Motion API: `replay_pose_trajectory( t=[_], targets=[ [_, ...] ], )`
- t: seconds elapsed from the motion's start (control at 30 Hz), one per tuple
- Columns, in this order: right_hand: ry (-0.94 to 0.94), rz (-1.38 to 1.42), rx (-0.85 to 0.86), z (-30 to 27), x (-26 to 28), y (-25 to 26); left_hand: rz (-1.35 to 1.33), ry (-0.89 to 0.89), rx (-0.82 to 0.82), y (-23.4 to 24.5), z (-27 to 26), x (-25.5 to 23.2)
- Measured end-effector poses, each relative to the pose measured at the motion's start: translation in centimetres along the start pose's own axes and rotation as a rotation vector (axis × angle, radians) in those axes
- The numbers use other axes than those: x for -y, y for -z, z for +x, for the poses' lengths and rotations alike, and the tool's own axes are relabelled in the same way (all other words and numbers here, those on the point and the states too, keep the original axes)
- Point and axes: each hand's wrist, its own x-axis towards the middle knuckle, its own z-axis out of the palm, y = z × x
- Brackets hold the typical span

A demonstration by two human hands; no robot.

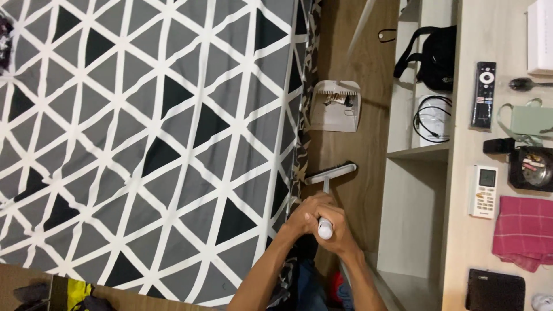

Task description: Sweep the floor in a bedroom using a broom and a dustpan to collect debris.

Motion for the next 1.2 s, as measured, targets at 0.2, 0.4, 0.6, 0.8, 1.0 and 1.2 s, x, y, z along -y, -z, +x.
replay_pose_trajectory(
  t=[0.2,0.4,0.6,0.8,1.0,1.2],
  targets=[
    [0.022,-0.055,0.022,-2.4,-0.3,-2.3,-0.138,-0.043,-0.117,-0.6,-3.6,-1.4],
    [0.012,-0.121,0.089,-5.9,4.5,-4.8,-0.193,0.117,-0.183,-1.7,-9.5,-4.2],
    [0.124,-0.121,0.075,-9.8,10.8,-7.6,-0.3,0.087,-0.193,-2.1,-17.1,-7.7],
    [-0.095,-0.118,0.191,-13.6,15.5,-9.2,-0.287,0.145,-0.215,-4.1,-22.8,-8.9],
    [-0.136,0.001,0.183,-16.8,15.1,-9.4,-0.28,0.233,-0.11,-6.3,-25.2,-8.0],
    [-0.145,0.037,0.191,-19.8,14.7,-10.9,-0.044,0.185,-0.096,-7.9,-28.4,-7.1]
  ],
)
